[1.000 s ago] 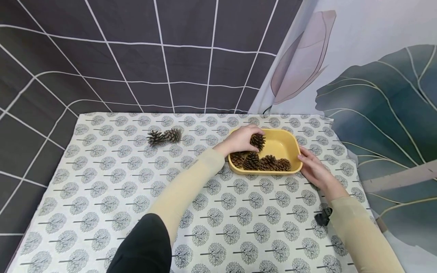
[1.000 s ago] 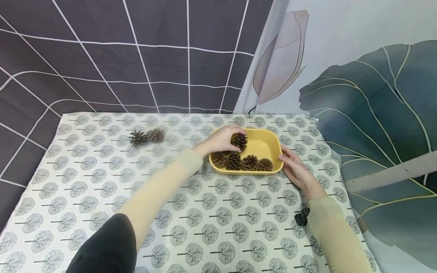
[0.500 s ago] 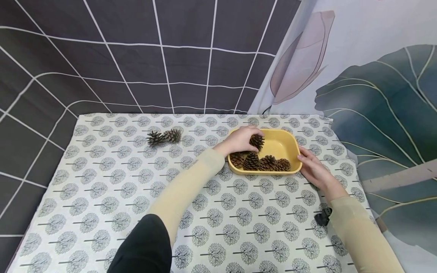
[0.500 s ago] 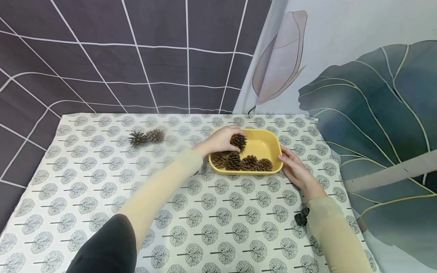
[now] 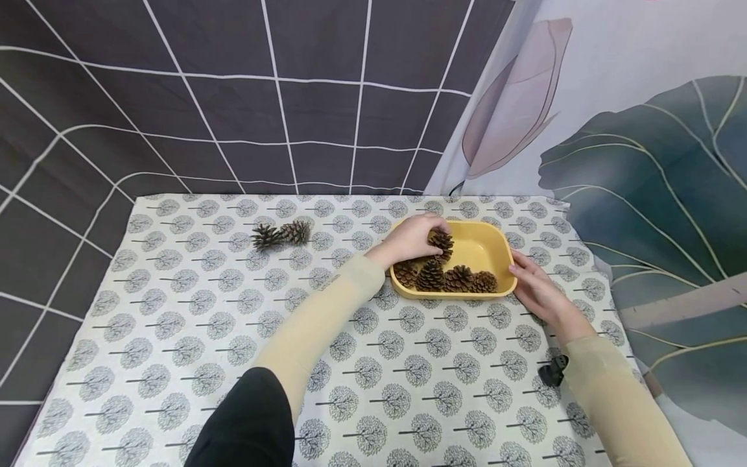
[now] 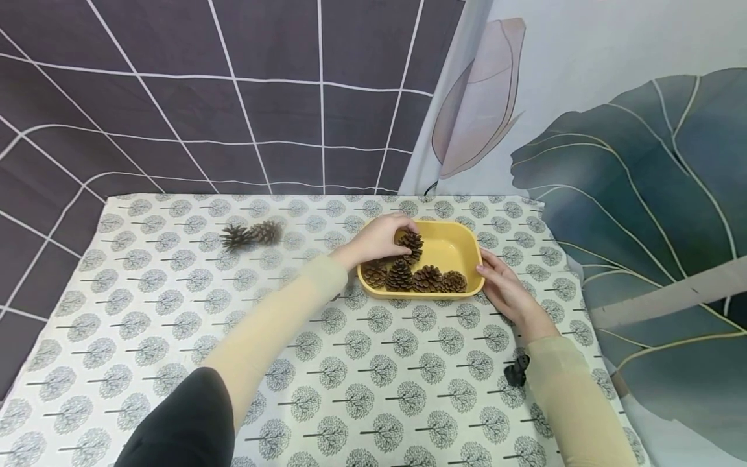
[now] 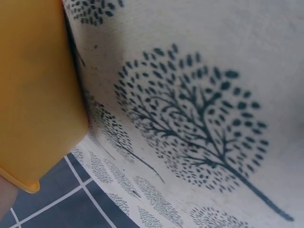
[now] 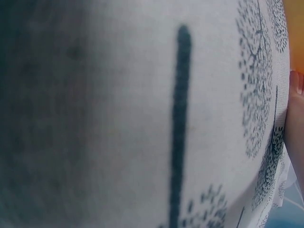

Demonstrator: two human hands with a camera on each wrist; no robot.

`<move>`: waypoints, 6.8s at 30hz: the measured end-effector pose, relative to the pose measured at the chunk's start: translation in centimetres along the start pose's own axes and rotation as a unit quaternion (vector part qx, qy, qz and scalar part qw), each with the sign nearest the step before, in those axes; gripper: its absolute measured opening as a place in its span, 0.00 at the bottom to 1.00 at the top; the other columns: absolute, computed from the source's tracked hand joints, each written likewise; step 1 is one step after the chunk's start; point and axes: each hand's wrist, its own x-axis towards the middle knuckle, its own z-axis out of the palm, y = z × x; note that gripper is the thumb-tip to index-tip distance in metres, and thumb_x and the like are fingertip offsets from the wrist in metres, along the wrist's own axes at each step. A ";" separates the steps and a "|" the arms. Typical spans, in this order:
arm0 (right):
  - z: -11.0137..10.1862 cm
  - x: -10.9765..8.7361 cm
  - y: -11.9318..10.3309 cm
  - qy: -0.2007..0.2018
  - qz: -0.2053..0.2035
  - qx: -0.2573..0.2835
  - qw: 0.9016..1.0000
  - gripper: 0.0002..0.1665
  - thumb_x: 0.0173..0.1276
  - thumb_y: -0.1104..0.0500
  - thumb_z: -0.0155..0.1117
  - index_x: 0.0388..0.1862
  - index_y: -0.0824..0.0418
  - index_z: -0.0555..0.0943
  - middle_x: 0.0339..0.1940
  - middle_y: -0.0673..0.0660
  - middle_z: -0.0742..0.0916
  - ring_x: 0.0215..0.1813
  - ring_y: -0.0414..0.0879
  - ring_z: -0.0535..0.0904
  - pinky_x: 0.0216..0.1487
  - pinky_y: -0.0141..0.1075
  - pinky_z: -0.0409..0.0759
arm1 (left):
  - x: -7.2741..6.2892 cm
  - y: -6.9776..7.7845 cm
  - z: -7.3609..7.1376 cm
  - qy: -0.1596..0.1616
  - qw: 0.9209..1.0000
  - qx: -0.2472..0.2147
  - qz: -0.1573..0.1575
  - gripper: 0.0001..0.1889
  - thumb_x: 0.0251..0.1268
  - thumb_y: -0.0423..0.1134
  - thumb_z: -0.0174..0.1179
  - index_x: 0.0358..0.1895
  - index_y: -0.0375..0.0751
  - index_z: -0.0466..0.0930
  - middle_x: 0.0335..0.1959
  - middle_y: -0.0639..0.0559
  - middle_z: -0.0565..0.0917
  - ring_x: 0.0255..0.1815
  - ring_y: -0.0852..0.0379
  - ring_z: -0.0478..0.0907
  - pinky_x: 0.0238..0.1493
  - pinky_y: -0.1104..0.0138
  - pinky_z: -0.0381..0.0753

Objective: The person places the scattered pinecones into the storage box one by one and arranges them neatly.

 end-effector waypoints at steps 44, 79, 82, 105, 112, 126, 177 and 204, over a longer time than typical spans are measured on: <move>0.1 0.0 0.1 -0.005 -0.007 0.003 1.000 0.35 0.87 0.64 0.46 0.87 0.58 0.51 0.69 0.36 0.75 0.68 0.30 0.77 0.69 0.19 0.76 | -1.5 -1.4 -1.7 -0.051 0.998 0.015 0.027 0.29 0.66 0.40 0.75 0.70 0.42 0.80 0.72 0.48 0.82 0.76 0.49 0.76 0.85 0.58 0.67; 0.2 -0.1 -0.3 -0.005 -0.006 0.012 1.000 0.30 0.86 0.64 0.49 0.82 0.50 0.63 0.67 0.35 0.78 0.67 0.28 0.78 0.68 0.19 0.77 | -12.5 -7.1 -10.0 0.057 0.997 -0.033 -0.038 0.24 0.68 0.37 0.73 0.66 0.40 0.83 0.70 0.41 0.83 0.76 0.42 0.76 0.84 0.48 0.68; 0.3 -0.1 -0.2 -0.007 -0.012 0.019 1.000 0.29 0.86 0.64 0.49 0.81 0.50 0.65 0.68 0.35 0.78 0.67 0.29 0.78 0.68 0.19 0.77 | -13.8 -7.9 -10.9 0.076 0.995 -0.034 -0.054 0.23 0.67 0.37 0.73 0.64 0.40 0.85 0.69 0.42 0.84 0.75 0.41 0.76 0.84 0.48 0.68; 0.2 -0.2 -0.3 0.003 -0.002 0.028 1.000 0.27 0.86 0.64 0.50 0.77 0.45 0.70 0.67 0.34 0.79 0.67 0.28 0.78 0.68 0.19 0.77 | -20.8 -13.2 -14.9 0.105 0.983 -0.060 -0.136 0.25 0.66 0.30 0.72 0.65 0.28 0.81 0.68 0.31 0.82 0.74 0.32 0.75 0.83 0.43 0.68; 0.2 -0.2 -0.3 -0.003 -0.008 0.024 1.000 0.29 0.86 0.64 0.50 0.81 0.49 0.66 0.68 0.34 0.77 0.67 0.28 0.78 0.68 0.19 0.76 | -21.2 -14.3 -14.2 0.080 0.986 -0.021 -0.147 0.27 0.64 0.33 0.74 0.66 0.29 0.80 0.68 0.31 0.81 0.74 0.29 0.74 0.81 0.39 0.68; 0.2 -0.1 -0.2 -0.005 -0.010 0.014 1.000 0.27 0.86 0.64 0.49 0.79 0.49 0.67 0.68 0.36 0.76 0.68 0.28 0.77 0.68 0.19 0.76 | -21.1 -15.3 -13.0 0.067 0.984 0.000 -0.168 0.30 0.63 0.35 0.75 0.68 0.32 0.79 0.69 0.31 0.80 0.73 0.29 0.74 0.80 0.36 0.67; 0.1 -0.1 -0.1 -0.004 -0.012 0.000 1.000 0.34 0.86 0.64 0.48 0.86 0.56 0.56 0.71 0.36 0.75 0.68 0.29 0.77 0.69 0.19 0.75 | -18.1 -12.7 -11.6 0.157 0.979 -0.009 -0.128 0.27 0.63 0.38 0.77 0.64 0.34 0.83 0.65 0.33 0.84 0.69 0.33 0.80 0.78 0.42 0.73; 0.3 -0.3 -0.1 -0.022 -0.031 0.028 0.999 0.43 0.81 0.73 0.46 0.87 0.67 0.42 0.70 0.40 0.80 0.68 0.33 0.79 0.71 0.23 0.77 | -9.0 -4.2 -8.9 0.098 0.993 -0.046 -0.034 0.29 0.64 0.42 0.77 0.67 0.41 0.83 0.69 0.42 0.83 0.74 0.44 0.78 0.83 0.50 0.70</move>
